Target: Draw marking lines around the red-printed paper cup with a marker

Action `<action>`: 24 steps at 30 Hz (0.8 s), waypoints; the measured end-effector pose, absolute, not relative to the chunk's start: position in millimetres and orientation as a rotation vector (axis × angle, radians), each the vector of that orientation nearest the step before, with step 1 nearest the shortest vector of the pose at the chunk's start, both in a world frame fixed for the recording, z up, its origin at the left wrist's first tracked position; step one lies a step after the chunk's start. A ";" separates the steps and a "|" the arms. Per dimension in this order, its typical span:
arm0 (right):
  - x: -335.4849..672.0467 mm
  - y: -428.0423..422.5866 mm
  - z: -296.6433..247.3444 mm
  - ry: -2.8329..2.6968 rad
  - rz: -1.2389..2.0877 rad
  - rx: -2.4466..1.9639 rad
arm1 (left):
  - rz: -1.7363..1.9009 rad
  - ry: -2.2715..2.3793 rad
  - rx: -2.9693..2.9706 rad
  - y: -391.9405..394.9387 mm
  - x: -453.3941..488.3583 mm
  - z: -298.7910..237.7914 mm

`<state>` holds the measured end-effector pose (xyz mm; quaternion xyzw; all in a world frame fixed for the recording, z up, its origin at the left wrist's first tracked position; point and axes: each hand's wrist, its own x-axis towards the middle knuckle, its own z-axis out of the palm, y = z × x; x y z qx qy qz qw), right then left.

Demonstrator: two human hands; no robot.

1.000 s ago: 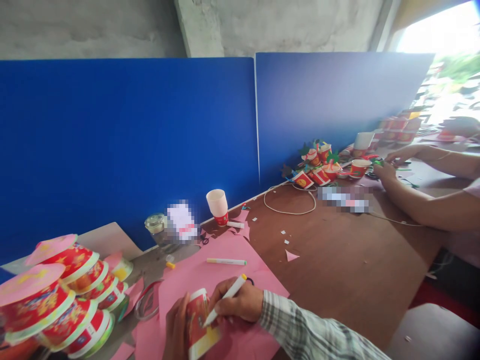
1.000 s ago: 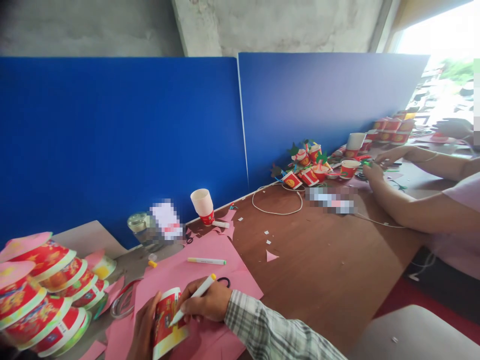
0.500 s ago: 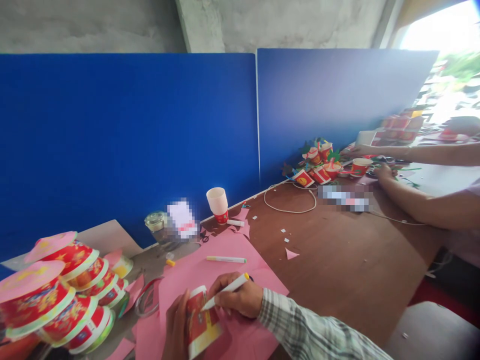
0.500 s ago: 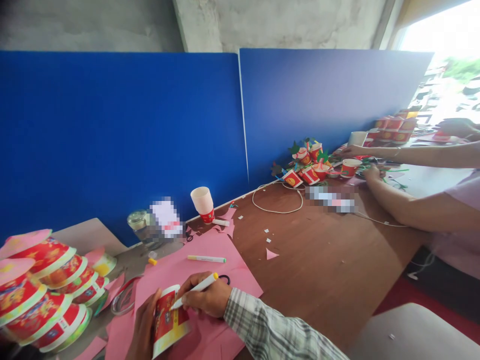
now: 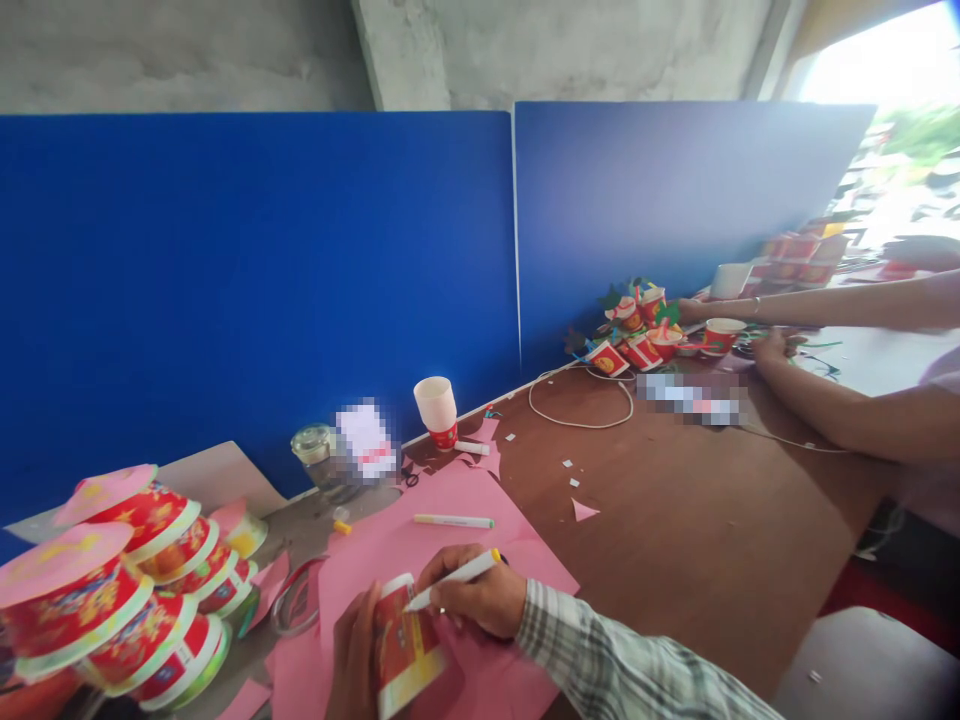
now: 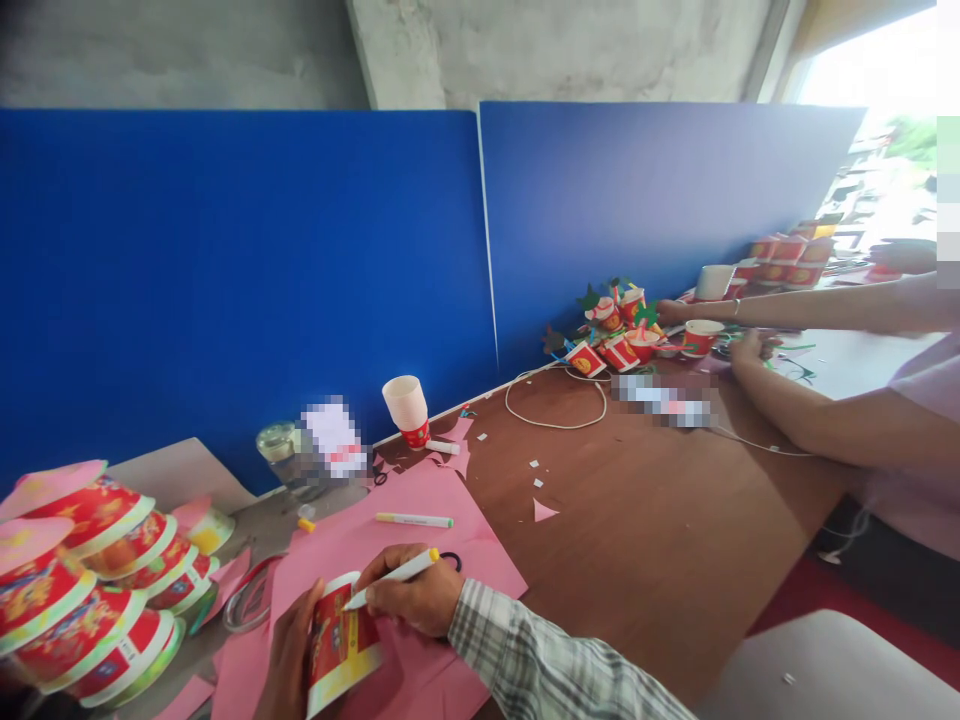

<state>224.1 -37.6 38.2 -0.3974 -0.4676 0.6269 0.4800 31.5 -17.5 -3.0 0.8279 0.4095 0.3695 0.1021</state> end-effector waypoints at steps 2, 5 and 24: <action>223.0 -36.3 35.2 -1.123 1.501 -0.996 | 1.102 1.192 2.457 -17.4 31.0 -3.5; 223.5 -35.6 31.9 -1.114 1.526 -0.975 | 1.130 1.197 2.446 -18.2 32.0 -2.2; 221.3 -32.5 27.3 -1.060 1.505 -0.924 | 1.099 1.206 2.461 -15.2 28.6 -9.1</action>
